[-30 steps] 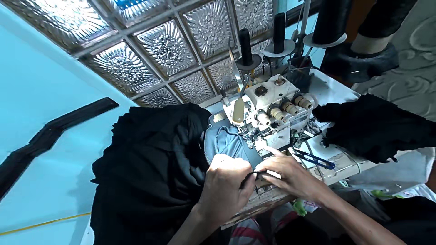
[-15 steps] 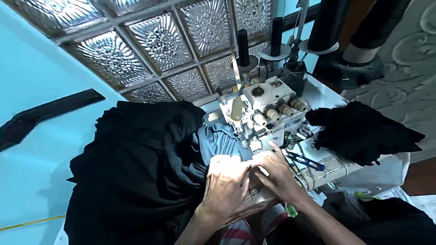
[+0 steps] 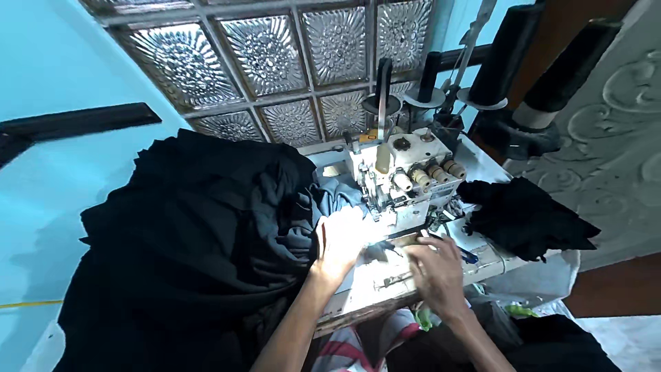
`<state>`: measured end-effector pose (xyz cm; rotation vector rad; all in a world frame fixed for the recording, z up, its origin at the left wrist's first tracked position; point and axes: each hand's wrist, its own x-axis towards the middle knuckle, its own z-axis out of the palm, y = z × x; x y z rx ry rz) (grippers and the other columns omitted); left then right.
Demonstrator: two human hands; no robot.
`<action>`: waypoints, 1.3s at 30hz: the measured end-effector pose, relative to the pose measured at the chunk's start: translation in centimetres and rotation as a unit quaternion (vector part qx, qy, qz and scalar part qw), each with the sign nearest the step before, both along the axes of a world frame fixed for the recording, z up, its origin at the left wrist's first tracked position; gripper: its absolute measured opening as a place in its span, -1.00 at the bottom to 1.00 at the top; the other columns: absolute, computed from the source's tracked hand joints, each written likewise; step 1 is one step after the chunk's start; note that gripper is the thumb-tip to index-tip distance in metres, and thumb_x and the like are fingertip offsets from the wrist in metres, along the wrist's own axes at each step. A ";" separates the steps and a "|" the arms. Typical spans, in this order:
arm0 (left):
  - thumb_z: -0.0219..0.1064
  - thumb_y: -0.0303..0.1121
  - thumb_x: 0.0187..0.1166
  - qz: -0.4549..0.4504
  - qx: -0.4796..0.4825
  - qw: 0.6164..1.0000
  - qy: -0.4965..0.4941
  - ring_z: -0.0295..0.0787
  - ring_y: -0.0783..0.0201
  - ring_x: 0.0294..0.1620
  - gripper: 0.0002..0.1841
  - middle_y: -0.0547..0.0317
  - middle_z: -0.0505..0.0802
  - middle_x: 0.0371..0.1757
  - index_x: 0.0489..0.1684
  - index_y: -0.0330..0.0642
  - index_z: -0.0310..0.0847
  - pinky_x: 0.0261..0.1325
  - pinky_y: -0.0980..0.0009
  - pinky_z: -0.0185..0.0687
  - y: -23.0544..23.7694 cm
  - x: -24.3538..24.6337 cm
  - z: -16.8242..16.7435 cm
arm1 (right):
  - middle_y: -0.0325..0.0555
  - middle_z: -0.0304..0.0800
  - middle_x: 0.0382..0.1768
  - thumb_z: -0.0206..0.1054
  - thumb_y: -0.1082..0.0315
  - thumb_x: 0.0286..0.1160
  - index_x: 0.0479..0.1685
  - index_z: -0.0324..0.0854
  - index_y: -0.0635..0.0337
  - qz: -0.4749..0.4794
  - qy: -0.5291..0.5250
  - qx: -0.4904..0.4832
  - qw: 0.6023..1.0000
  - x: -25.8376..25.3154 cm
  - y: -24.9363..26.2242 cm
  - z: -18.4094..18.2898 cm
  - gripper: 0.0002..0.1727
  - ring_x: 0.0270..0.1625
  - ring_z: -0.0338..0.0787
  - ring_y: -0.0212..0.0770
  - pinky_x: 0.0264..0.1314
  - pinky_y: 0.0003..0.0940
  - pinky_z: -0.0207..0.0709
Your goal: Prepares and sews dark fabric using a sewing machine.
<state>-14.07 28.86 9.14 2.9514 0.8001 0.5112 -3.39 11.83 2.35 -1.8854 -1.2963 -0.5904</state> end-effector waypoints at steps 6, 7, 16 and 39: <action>0.29 -0.52 0.48 0.040 0.035 0.994 -0.095 0.86 -0.15 -0.42 -0.84 -0.16 0.83 -0.43 -0.27 -0.39 0.81 -0.44 0.00 0.67 -4.7 -2.7 -0.9 | 0.45 0.77 0.25 0.26 0.74 0.40 0.23 0.70 0.54 -0.157 0.072 -0.226 0.959 3.3 -4.0 -1.6 -0.61 0.31 0.76 0.48 0.34 0.33 0.58; 0.29 -0.53 0.48 0.044 0.035 0.994 -0.098 0.86 -0.16 -0.42 -0.84 -0.17 0.84 -0.42 -0.26 -0.40 0.81 -0.43 0.00 0.66 -4.9 -2.8 -0.9 | 0.45 0.77 0.25 0.26 0.77 0.37 0.21 0.70 0.56 -0.161 0.058 -0.234 0.957 3.3 -3.8 -1.8 -0.61 0.30 0.78 0.47 0.32 0.31 0.60; 0.18 -0.45 0.65 0.059 -0.073 0.992 -0.084 0.89 -0.23 -0.26 -0.75 -0.24 0.86 -0.32 -0.08 -0.43 0.77 -0.23 -0.07 0.69 -4.3 -2.9 -0.3 | 0.51 0.79 0.00 0.09 0.48 0.74 0.24 0.62 0.52 -0.160 0.136 -0.276 0.938 4.7 -2.4 2.2 -0.68 -0.04 0.83 0.54 -0.04 0.42 0.61; 0.26 -0.35 0.68 -0.195 -0.274 0.922 -0.192 0.90 0.05 0.03 -0.75 -0.05 0.94 -0.07 -0.04 -0.27 0.87 0.18 0.05 0.70 -2.5 -6.8 -0.9 | 0.40 0.79 -0.03 0.29 0.42 0.58 0.29 0.61 0.53 -0.029 0.072 -0.099 0.992 -0.5 -0.9 1.9 -0.61 -0.16 0.84 0.31 -0.14 0.27 0.68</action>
